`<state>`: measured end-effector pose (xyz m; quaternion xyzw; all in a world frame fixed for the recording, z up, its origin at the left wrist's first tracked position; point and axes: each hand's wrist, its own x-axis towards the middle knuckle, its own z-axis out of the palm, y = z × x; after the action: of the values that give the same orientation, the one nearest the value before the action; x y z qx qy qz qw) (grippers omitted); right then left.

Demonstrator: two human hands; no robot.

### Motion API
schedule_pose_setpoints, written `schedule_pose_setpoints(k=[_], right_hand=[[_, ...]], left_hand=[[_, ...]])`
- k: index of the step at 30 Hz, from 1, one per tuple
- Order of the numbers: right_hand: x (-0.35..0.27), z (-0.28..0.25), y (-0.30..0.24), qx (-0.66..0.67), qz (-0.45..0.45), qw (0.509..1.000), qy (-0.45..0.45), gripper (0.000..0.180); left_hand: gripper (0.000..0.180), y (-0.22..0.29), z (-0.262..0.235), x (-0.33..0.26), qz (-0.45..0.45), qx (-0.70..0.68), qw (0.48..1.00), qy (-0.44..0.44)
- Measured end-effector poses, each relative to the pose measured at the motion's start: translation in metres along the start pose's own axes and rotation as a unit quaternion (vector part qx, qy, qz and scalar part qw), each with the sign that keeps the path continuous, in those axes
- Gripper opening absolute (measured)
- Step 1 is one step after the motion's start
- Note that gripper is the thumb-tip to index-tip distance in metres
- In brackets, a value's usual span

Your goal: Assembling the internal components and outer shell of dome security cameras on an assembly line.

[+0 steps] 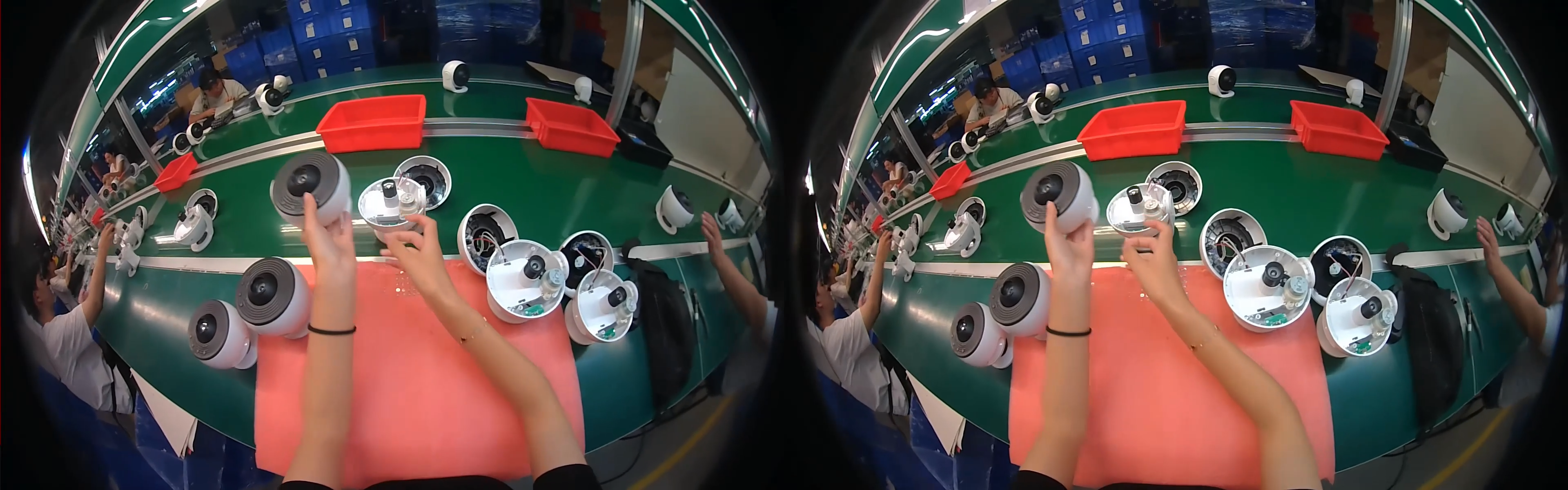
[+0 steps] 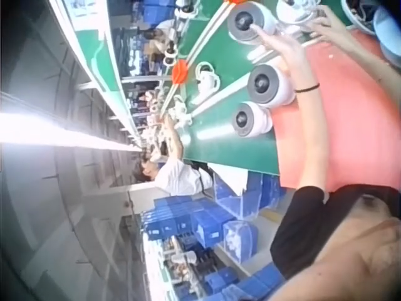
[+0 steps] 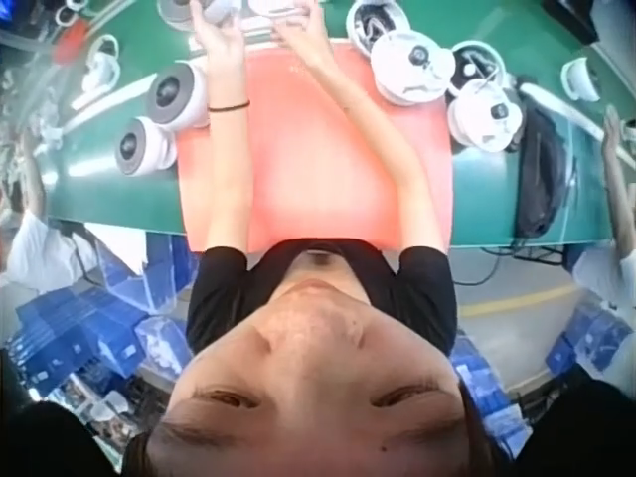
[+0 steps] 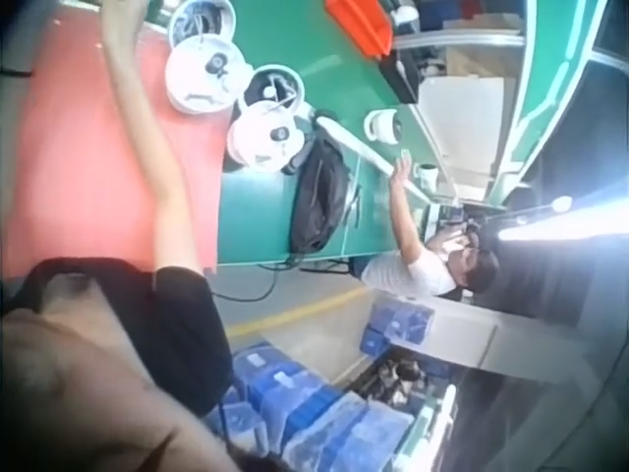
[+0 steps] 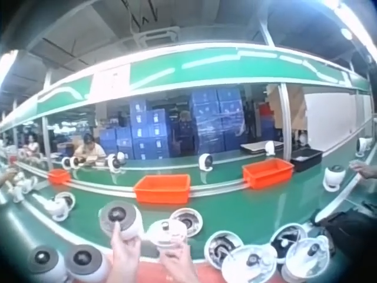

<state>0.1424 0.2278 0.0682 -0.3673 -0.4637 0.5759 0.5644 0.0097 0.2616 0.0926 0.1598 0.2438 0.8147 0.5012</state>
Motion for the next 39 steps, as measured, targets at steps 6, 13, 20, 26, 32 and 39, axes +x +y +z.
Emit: schedule_pose_setpoints(k=[6, 13, 20, 26, 32, 39], right_hand=[[-0.014, -0.017, -0.045, 0.038, -0.079, 0.995, -0.037, 0.038], [-0.037, -0.046, -0.107, -0.2, -0.236, 0.951, 0.007, 0.039], [-0.069, -0.112, -0.083, -0.813, -0.171, 0.556, 0.023, 0.07], [-0.089, -0.121, -0.09, -0.846, -0.045, 0.531, -0.027, 0.066], [-0.104, -0.126, -0.094, -0.849, -0.161, 0.503, 0.004, 0.063], [-0.121, -0.077, -0.114, -0.727, -0.29, 0.622, -0.03, 0.056]], left_hand=[[0.062, -0.042, -0.014, 0.066, -0.042, 0.006, 0.984, 0.176], [0.072, -0.08, -0.012, 0.035, -0.201, 0.122, 0.96, 0.154], [0.053, -0.125, -0.011, -0.006, -0.271, 0.113, 0.954, -0.066], [0.05, -0.103, -0.006, -0.022, -0.246, 0.079, 0.961, -0.097], [0.049, -0.01, 0.022, -0.065, -0.222, 0.157, 0.953, -0.135], [0.053, 0.093, 0.0, -0.094, -0.209, 0.235, 0.939, -0.139]])
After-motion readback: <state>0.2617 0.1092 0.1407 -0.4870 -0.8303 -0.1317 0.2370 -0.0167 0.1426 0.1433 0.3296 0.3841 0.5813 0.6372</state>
